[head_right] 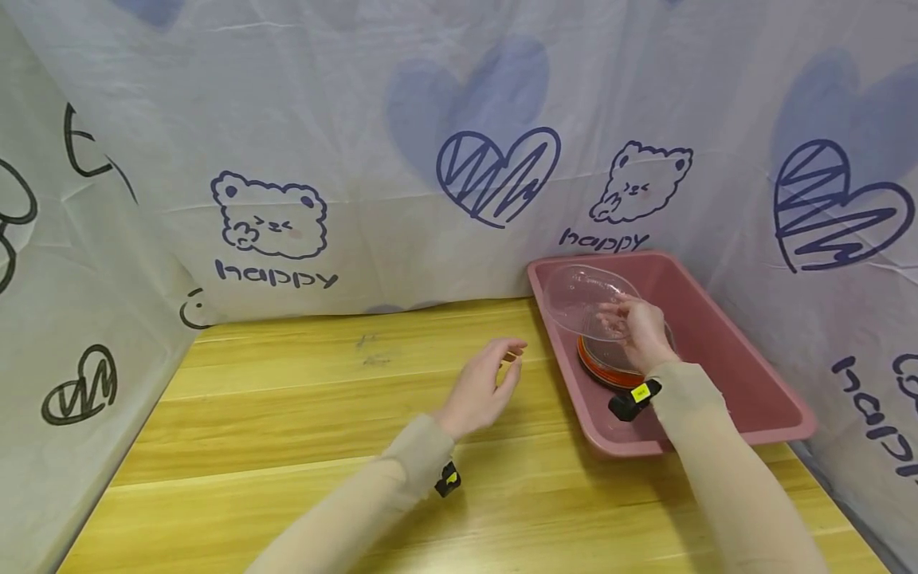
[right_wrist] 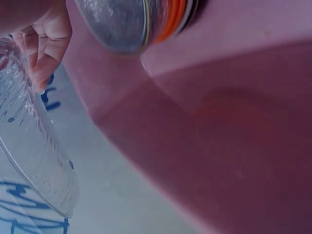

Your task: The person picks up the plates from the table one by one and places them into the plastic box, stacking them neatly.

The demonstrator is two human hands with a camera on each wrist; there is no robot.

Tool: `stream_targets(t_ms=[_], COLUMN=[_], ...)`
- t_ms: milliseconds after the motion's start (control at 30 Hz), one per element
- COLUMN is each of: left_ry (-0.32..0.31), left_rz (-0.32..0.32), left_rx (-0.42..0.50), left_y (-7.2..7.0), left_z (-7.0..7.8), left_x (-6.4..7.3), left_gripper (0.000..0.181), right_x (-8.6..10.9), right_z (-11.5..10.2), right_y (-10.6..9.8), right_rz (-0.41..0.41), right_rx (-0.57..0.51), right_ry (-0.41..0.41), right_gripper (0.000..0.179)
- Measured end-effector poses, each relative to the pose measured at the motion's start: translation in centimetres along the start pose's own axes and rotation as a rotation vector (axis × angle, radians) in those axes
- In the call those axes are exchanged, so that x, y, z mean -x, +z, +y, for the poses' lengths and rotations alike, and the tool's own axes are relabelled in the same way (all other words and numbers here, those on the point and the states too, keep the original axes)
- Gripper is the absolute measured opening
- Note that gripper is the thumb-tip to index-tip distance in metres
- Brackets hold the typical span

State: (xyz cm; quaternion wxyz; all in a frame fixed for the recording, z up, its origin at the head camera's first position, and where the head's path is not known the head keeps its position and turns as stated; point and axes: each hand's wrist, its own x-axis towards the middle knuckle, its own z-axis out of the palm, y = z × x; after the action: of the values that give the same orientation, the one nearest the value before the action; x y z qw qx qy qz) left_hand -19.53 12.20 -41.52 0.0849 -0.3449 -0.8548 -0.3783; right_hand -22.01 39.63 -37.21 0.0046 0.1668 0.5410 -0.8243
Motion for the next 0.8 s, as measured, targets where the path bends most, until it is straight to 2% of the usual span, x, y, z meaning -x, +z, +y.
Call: stream_targets(t_ms=[267, 500, 667, 800], left_ry=[0.155, 0.261, 0.329, 0.328], left_rz=[-0.125, -0.192, -0.207, -0.217], left_rx=[-0.183, -0.298, -0.337, -0.348], left_y=[1.7, 3.7, 4.7, 5.0], left_z=[1.4, 2.1, 2.5, 2.7], left_x=[0.1, 0.3, 0.4, 0.6], left_gripper=[0.037, 0.037, 0.038, 0.039], right_x=[-0.6, -0.9, -1.6, -2.0], right_z=[0.2, 0.4, 0.5, 0.7], right_y=[-2.4, -4.3, -5.6, -7.0], right_rz=[0.013, 0.002, 0.069, 0.139], right_rx=[-0.005, -0.050, 0.074, 0.219], right_ry=[0.016, 0.013, -0.062, -0.128], right_gripper=[0.060, 0.061, 0.060, 0.059])
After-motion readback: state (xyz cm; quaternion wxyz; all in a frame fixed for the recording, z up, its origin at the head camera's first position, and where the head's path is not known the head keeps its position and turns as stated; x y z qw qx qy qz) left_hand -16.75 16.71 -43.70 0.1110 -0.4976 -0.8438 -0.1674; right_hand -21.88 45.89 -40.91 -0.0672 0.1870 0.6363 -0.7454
